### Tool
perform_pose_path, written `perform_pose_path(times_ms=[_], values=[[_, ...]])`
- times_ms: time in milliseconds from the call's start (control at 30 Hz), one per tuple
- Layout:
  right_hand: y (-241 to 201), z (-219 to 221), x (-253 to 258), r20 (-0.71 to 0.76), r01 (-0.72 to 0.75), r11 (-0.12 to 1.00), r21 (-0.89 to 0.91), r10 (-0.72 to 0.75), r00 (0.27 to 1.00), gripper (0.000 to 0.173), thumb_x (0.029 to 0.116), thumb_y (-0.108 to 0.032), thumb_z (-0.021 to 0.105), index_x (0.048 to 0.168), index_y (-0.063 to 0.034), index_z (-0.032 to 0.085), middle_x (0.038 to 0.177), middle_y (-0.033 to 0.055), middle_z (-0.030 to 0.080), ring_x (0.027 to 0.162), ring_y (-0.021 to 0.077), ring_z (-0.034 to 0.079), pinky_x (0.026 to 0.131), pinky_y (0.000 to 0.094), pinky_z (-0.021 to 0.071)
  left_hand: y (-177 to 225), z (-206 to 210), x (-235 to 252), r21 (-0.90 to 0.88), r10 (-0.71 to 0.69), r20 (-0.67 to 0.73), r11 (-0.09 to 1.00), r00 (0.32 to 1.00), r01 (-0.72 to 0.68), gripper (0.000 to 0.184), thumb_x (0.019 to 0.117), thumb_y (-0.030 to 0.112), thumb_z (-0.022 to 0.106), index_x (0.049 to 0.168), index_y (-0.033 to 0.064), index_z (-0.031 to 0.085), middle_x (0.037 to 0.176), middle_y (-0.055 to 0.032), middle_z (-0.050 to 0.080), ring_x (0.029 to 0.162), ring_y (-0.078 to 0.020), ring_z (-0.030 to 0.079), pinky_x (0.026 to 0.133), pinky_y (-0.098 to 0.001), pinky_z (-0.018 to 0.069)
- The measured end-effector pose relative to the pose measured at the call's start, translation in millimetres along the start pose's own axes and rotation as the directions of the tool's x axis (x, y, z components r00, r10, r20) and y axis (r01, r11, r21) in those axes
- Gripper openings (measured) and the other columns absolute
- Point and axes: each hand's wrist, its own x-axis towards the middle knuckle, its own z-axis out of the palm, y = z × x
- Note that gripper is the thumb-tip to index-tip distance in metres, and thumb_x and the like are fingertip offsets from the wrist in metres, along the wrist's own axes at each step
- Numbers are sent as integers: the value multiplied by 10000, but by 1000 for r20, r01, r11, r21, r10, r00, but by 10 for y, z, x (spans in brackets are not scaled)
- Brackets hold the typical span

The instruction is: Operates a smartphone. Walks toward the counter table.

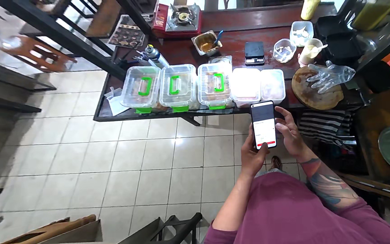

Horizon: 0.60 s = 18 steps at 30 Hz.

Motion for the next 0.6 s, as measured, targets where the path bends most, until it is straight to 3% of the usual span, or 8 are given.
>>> perform_pose_path(times_ms=[100, 300, 367, 467, 600], values=[[-22, -18, 55, 11, 25, 1000, -17, -25, 1000, 613, 1043, -333, 473, 1608, -238, 254, 1437, 88, 560, 1231, 222, 614, 963, 438, 567, -13, -16, 2, -5, 23, 27, 1000, 999, -23, 787, 910, -53, 624, 1613, 107, 308, 1301, -179, 650, 869, -283, 736, 696, -424, 657], [-222, -49, 231, 57, 104, 992, -73, -100, 993, 606, 1049, -232, 466, 1615, -237, 253, 1484, 82, 536, 1221, 228, 634, 949, 424, 590, -28, -54, 6, -23, 64, 101, 998, 993, -62, 751, 909, 19, 549, 1611, 62, 284, 1332, -180, 633, 918, -270, 733, 696, -433, 652], [-294, -65, 275, 65, 110, 988, -110, -104, 992, 569, 1063, -249, 459, 1611, -249, 307, 1415, 88, 596, 1132, 217, 675, 896, 411, 610, -15, -47, 9, -15, 58, 105, 998, 993, -56, 765, 896, 16, 544, 1612, 59, 279, 1337, -179, 629, 911, -267, 732, 692, -433, 651], [-361, -69, 303, 52, 109, 987, -114, -104, 993, 462, 1074, -226, 478, 1535, -222, 462, 1178, 95, 702, 867, 201, 720, 700, 368, 635, -16, -48, 6, -6, 58, 114, 998, 992, -58, 753, 892, 14, 545, 1605, 67, 307, 1362, -178, 615, 931, -269, 730, 696, -431, 652], [-353, -47, 360, 20, 107, 985, -137, -105, 994, 359, 1061, -227, 525, 1413, -179, 578, 979, 89, 717, 684, 188, 691, 545, 335, 604, -20, -52, 16, -6, 69, 116, 998, 991, -68, 763, 887, 5, 549, 1606, 64, 300, 1359, -182, 617, 950, -272, 729, 711, -436, 652]])
